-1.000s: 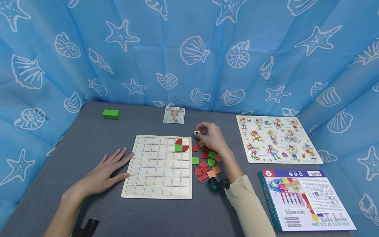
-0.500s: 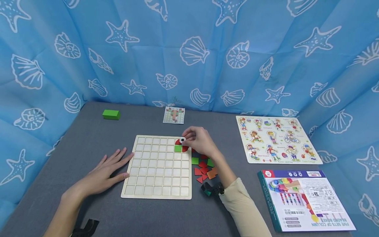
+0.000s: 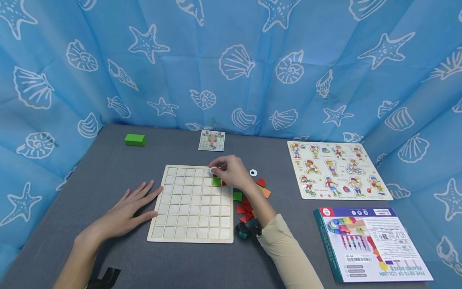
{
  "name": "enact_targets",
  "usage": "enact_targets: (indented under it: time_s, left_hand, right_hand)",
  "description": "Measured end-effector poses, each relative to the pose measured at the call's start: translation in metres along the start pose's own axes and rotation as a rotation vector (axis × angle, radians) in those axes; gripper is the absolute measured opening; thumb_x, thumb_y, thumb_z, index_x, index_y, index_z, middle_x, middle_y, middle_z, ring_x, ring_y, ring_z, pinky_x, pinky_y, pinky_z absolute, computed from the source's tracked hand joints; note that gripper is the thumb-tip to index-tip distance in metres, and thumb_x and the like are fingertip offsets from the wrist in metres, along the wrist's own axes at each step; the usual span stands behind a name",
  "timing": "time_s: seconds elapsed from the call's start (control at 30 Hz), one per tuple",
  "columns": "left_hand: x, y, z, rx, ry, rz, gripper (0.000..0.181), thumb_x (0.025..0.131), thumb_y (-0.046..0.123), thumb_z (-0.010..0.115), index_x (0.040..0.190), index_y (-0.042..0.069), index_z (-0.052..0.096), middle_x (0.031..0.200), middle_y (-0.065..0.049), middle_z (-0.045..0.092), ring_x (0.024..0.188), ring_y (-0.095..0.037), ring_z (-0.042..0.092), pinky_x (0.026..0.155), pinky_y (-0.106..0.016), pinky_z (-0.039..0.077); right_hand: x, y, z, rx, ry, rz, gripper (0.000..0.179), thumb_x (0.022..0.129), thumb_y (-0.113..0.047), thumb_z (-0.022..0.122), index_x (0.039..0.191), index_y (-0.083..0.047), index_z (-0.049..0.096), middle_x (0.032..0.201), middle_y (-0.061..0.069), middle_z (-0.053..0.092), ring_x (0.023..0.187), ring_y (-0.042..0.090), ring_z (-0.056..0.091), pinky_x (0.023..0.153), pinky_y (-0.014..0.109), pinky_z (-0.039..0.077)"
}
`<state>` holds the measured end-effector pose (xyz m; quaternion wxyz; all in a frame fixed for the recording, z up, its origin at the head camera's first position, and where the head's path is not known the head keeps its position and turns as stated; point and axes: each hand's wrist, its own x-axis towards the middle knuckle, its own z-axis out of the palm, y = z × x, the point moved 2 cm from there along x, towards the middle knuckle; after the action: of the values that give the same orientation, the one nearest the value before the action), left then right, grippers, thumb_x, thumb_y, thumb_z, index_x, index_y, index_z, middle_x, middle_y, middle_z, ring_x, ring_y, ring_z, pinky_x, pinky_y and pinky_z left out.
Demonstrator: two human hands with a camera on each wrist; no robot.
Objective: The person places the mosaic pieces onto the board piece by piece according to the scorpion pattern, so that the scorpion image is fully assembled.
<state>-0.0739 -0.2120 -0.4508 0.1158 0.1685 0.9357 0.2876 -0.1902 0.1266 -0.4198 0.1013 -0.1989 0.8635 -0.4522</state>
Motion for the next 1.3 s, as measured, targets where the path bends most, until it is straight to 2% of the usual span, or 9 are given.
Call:
enact_targets:
  time_s: [0.07, 0.17, 0.33, 0.63, 0.93, 1.13, 1.3]
  left_hand:
    - [0.0, -0.004, 0.003, -0.005, 0.016, 0.016, 0.073, 0.105, 0.05, 0.068, 0.169, 0.031, 0.04, 0.178, -0.022, 0.029, 0.165, -0.054, 0.022, 0.125, -0.084, 0.012]
    - [0.0, -0.005, 0.003, -0.006, 0.019, 0.019, 0.073, 0.105, 0.051, 0.068, 0.169, 0.031, 0.04, 0.178, -0.022, 0.029, 0.165, -0.055, 0.022, 0.125, -0.084, 0.012]
    - [0.0, 0.002, -0.003, 0.005, -0.03, -0.024, 0.074, 0.106, 0.049, 0.067, 0.17, 0.028, 0.038, 0.18, -0.02, 0.026, 0.167, -0.052, 0.019, 0.128, -0.082, 0.009]
    - [0.0, 0.005, -0.005, 0.02, -0.043, -0.041, 0.074, 0.107, 0.049, 0.066, 0.171, 0.028, 0.037, 0.181, -0.019, 0.025, 0.168, -0.05, 0.018, 0.129, -0.081, 0.008]
    - [0.001, 0.004, -0.003, 0.022, -0.036, -0.035, 0.073, 0.107, 0.052, 0.065, 0.171, 0.028, 0.038, 0.181, -0.018, 0.026, 0.168, -0.05, 0.019, 0.129, -0.081, 0.009]
    - [0.001, 0.0, 0.0, -0.002, -0.007, -0.014, 0.074, 0.104, 0.048, 0.069, 0.17, 0.029, 0.04, 0.179, -0.021, 0.028, 0.166, -0.053, 0.021, 0.127, -0.082, 0.01]
    - [0.001, 0.001, -0.001, -0.003, -0.021, -0.028, 0.074, 0.105, 0.049, 0.068, 0.17, 0.028, 0.039, 0.18, -0.02, 0.026, 0.167, -0.052, 0.019, 0.128, -0.081, 0.009]
  right_hand:
    - [0.003, -0.001, 0.002, 0.001, -0.003, 0.012, 0.019, 0.104, -0.01, 0.071, 0.12, -0.004, 0.08, 0.111, 0.017, 0.081, 0.09, 0.026, 0.083, 0.072, 0.03, 0.062]
    - [0.008, -0.003, 0.004, -0.018, 0.004, 0.017, 0.02, 0.102, -0.009, 0.075, 0.12, 0.0, 0.077, 0.108, 0.018, 0.08, 0.089, 0.025, 0.082, 0.076, 0.033, 0.065]
    - [0.017, -0.002, 0.008, -0.092, 0.02, 0.022, 0.014, 0.097, -0.011, 0.083, 0.108, -0.004, 0.08, 0.101, 0.013, 0.082, 0.091, 0.022, 0.08, 0.086, 0.038, 0.066]
    - [0.024, -0.006, 0.013, -0.146, -0.006, -0.035, 0.011, 0.097, -0.011, 0.083, 0.105, -0.005, 0.086, 0.095, 0.011, 0.084, 0.08, 0.015, 0.077, 0.073, 0.026, 0.061]
    - [0.025, -0.007, 0.017, -0.249, -0.011, -0.023, 0.008, 0.098, -0.013, 0.082, 0.101, -0.008, 0.087, 0.095, 0.008, 0.083, 0.08, 0.014, 0.074, 0.073, 0.028, 0.059]
    - [0.022, -0.004, 0.017, -0.212, -0.006, -0.012, 0.009, 0.1, -0.012, 0.08, 0.104, -0.008, 0.086, 0.097, 0.009, 0.084, 0.083, 0.016, 0.076, 0.076, 0.03, 0.061]
    - [0.015, -0.002, 0.012, -0.165, 0.009, -0.021, 0.012, 0.1, -0.01, 0.078, 0.108, -0.005, 0.085, 0.101, 0.012, 0.084, 0.09, 0.021, 0.079, 0.081, 0.034, 0.065]
